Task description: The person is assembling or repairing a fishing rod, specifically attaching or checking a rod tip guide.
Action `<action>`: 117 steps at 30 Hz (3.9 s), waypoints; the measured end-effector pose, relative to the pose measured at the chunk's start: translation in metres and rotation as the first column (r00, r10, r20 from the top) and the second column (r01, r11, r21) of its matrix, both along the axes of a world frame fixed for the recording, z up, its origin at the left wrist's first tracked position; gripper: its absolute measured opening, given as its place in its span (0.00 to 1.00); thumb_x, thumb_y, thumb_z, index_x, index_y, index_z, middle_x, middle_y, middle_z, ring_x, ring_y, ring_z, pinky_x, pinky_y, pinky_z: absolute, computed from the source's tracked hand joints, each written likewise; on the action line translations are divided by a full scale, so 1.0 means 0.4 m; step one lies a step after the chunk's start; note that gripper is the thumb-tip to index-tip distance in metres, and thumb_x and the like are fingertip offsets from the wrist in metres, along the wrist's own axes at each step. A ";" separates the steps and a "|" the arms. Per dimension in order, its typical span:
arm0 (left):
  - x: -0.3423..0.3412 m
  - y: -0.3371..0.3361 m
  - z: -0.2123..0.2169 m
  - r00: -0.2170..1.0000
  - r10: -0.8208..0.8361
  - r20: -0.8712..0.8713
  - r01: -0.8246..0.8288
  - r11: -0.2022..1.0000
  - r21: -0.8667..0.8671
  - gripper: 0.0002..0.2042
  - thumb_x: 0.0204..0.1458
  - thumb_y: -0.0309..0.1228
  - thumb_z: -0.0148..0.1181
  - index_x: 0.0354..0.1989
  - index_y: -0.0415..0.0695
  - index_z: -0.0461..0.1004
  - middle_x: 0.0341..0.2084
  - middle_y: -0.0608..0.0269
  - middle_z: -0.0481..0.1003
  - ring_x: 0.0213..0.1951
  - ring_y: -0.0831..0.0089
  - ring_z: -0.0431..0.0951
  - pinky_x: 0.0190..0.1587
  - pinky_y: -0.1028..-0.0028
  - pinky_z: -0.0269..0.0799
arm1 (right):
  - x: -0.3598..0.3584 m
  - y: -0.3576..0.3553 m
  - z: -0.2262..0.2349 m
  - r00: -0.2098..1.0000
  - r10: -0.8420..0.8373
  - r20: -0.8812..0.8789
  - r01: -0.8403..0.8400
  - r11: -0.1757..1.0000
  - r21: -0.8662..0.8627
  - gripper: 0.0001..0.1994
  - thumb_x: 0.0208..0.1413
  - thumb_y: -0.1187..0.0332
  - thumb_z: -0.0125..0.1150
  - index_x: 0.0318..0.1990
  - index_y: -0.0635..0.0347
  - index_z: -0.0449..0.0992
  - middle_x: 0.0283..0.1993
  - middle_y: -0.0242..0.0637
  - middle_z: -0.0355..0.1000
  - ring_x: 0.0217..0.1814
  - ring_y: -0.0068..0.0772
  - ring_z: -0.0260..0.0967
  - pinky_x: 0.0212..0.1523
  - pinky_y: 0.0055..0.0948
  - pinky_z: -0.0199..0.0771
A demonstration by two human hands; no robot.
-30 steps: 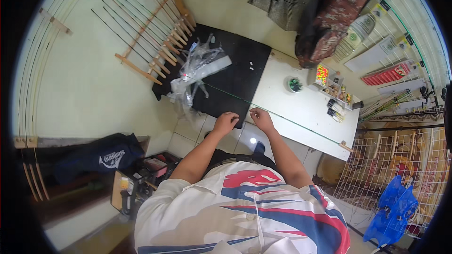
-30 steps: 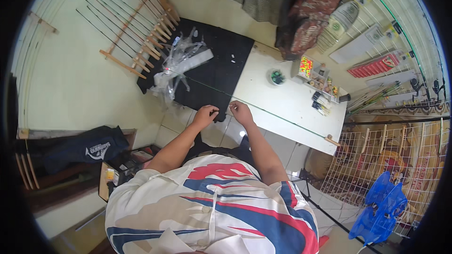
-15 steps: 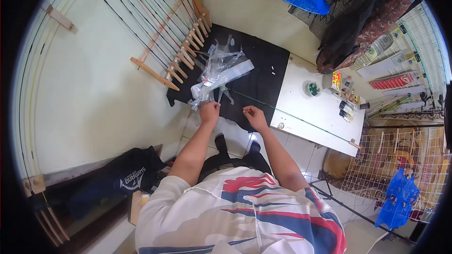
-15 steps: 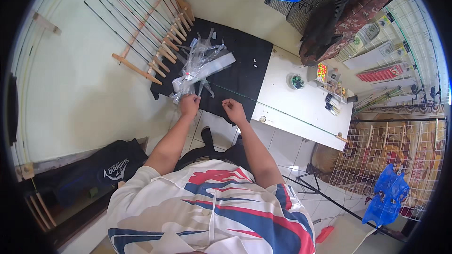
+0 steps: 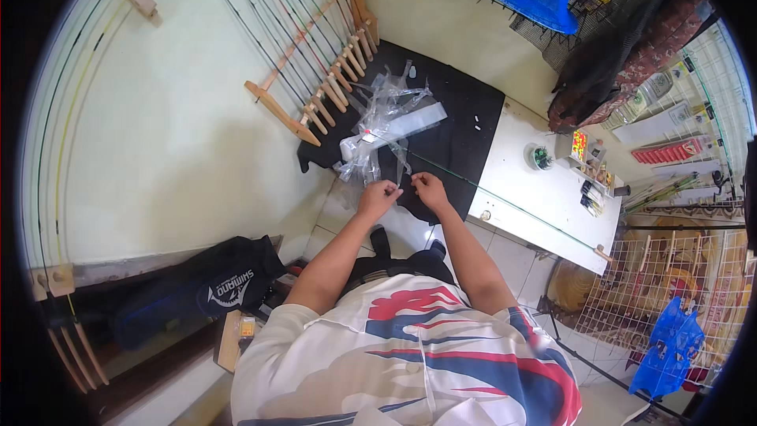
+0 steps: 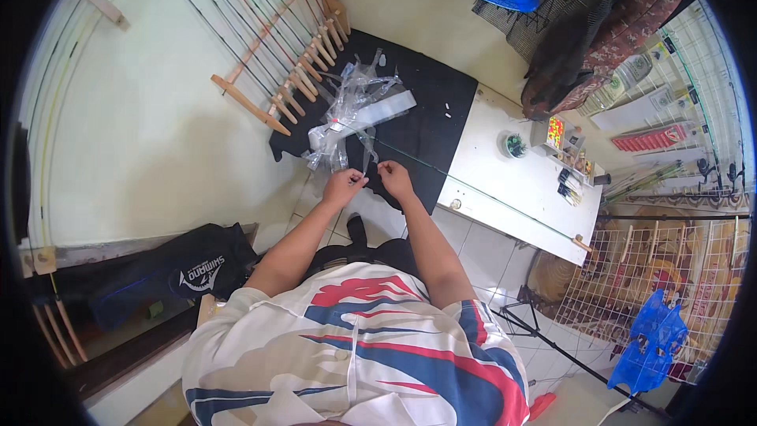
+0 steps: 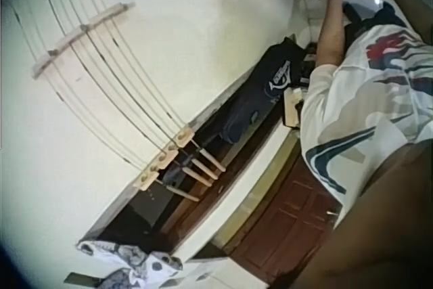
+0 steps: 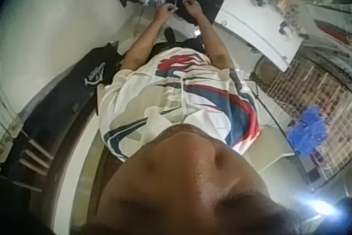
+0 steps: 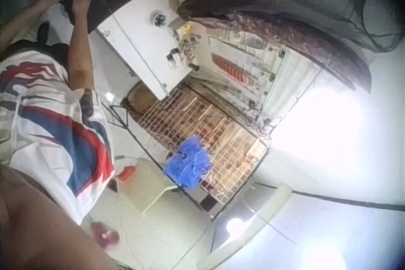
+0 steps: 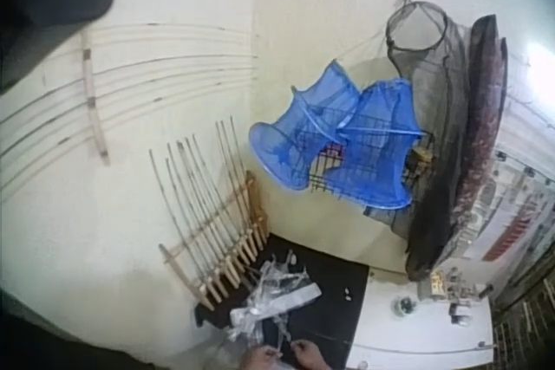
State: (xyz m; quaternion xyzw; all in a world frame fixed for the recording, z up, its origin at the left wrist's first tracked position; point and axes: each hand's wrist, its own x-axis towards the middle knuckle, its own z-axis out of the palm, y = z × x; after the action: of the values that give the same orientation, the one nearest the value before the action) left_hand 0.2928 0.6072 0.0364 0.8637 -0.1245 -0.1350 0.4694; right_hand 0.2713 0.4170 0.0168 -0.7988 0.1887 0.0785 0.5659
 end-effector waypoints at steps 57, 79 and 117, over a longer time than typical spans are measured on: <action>0.175 -0.183 -0.023 0.633 -0.474 0.612 0.160 0.854 0.496 0.20 0.55 0.34 0.58 0.57 0.46 0.72 0.53 0.62 0.72 0.60 0.65 0.67 0.64 0.53 0.55 | 0.009 -0.193 0.024 0.954 0.091 0.286 0.135 0.720 -0.680 0.06 0.47 0.65 0.69 0.34 0.48 0.85 0.43 0.28 0.75 0.53 0.36 0.66 0.54 0.43 0.60; 0.097 -0.278 -0.086 0.784 -0.515 0.348 0.129 0.683 0.719 0.11 0.51 0.29 0.51 0.37 0.50 0.81 0.38 0.65 0.77 0.47 0.64 0.74 0.51 0.61 0.67 | -0.355 -0.556 -0.010 0.975 -0.216 0.050 0.136 0.402 -0.905 0.22 0.45 0.77 0.55 0.52 0.58 0.73 0.55 0.40 0.71 0.59 0.43 0.65 0.55 0.45 0.63; -0.269 -0.784 -0.040 0.545 -0.831 0.113 0.531 0.446 0.721 0.06 0.51 0.23 0.52 0.36 0.44 0.74 0.37 0.56 0.73 0.43 0.57 0.78 0.41 0.59 0.77 | -0.682 -0.870 -0.017 0.990 -0.085 -0.113 -0.047 0.556 -0.830 0.13 0.55 0.72 0.50 0.45 0.52 0.78 0.47 0.35 0.74 0.53 0.39 0.69 0.55 0.46 0.67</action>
State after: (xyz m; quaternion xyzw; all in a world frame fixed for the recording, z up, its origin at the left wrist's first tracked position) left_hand 0.1854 0.2935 0.0202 0.8372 -0.5270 -0.1448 0.0205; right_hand -0.0016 0.0689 0.0100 -0.9613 0.2513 0.0299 0.1090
